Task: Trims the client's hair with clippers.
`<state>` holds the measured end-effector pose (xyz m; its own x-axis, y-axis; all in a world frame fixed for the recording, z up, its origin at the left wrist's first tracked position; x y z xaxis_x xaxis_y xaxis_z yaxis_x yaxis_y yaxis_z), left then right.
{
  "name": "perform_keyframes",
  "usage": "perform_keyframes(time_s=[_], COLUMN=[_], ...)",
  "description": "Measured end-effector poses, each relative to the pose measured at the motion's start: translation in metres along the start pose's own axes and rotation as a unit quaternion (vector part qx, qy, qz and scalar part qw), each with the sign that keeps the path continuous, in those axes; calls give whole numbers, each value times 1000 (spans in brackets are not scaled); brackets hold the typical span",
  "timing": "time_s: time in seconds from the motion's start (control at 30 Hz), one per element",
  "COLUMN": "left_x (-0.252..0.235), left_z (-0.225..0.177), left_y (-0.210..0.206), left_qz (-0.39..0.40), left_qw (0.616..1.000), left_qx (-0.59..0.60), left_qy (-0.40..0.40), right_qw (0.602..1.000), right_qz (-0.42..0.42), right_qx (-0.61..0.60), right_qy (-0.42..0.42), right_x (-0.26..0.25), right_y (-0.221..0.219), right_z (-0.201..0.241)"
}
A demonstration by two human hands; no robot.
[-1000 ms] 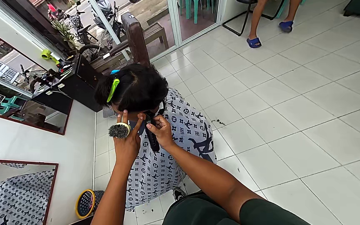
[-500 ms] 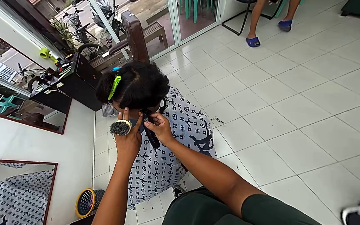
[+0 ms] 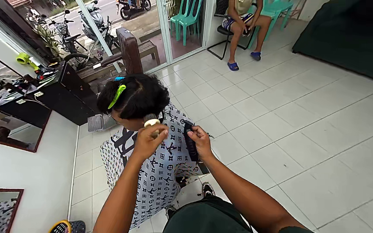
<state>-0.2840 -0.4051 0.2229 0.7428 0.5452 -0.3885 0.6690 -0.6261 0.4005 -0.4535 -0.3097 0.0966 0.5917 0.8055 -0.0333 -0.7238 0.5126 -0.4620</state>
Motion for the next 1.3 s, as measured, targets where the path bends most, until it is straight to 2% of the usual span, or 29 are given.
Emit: perform_keyframes(time_s=[0.03, 0.07, 0.13, 0.17, 0.2, 0.27, 0.3, 0.33, 0.4, 0.43, 0.5, 0.53, 0.57, 0.63, 0.67, 0.7, 0.73, 0.77, 0.8, 0.83, 0.9, 1.03, 1.3], left_x=[-7, -11, -10, -9, -11, -18, -19, -19, -13, -10, -9, -8, -6, 7, 14, 20, 26, 32, 36, 38, 36, 42, 62], left_z=[13, 28, 47, 46, 41, 35, 41, 52, 62, 56, 33, 26, 23, 18, 10, -4, -19, -28, -31, -28, -8, 20, 31], left_y=[-5, -13, -34, -40, -41, -32, -30, -33, -42, -41, -30, -22, -18, -14, -11, -4, 5, 14, 22, 29, 40, 44, 54], left_qz=[-19, 4, 120, 145, 131, 34, 10, 33, 143, 153, 76, 39, 37, 99, 116, 95, 33, -48, -115, -159, -156, -93, -118], left_qw=[999, 993, 960, 954, 963, 988, 989, 984, 962, 964, 991, 994, 988, 968, 972, 982, 984, 960, 920, 882, 859, 845, 838], left_qx=[9, 23, 34, 31, 28, 5, -15, -37, -64, -57, 1, 34, 60, 63, 11, -73, -170, -271, -357, -417, -462, -512, -525], left_qy=[35, 112, 249, 259, 232, 153, 144, 171, 225, 207, 111, 99, 135, 221, 206, 144, 47, -50, -117, -153, -158, -126, -92], right_qw=[1000, 1000, 999, 999, 999, 998, 998, 998, 997, 998, 998, 998, 998, 998, 999, 999, 998, 998, 997, 996, 993, 990, 993], right_qz=[-12, -21, -34, -37, -41, -54, -62, -68, -72, -70, -64, -63, -62, -55, -47, -36, -24, -12, 2, 18, 51, 95, 95], right_qx=[-4, -5, -4, -2, -2, -1, 0, 1, 1, 4, 8, 8, 8, 13, 21, 29, 37, 41, 43, 46, 45, 36, 9], right_qy=[2, 4, 11, 16, 18, 18, 17, 13, 4, 2, 2, 2, 1, 1, 9, 22, 36, 52, 67, 78, 92, 101, 68], right_x=[2, 5, 12, 15, 17, 21, 24, 27, 32, 34, 37, 38, 40, 42, 42, 39, 37, 36, 35, 34, 29, 15, -2], right_y=[8, 14, 23, 26, 29, 35, 38, 41, 45, 44, 43, 41, 39, 30, 23, 14, 4, -8, -21, -36, -68, -115, -141], right_z=[1, 2, 5, 8, 10, 10, 9, 7, 4, 4, 5, 5, 5, 4, 5, 8, 10, 12, 14, 15, 15, 4, -15])
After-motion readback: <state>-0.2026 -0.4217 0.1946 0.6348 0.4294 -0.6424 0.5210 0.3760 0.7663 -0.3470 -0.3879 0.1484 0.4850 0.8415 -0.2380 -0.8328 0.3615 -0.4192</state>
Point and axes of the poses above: each hand's wrist, its own x-axis away from the middle knuckle, its own y-axis out of the back of the hand, z = x × y, the point moved 7 cm from there along -x, towards the middle knuckle, and after that the axes turned 5 degrees about -y, right-handed, at the moved point
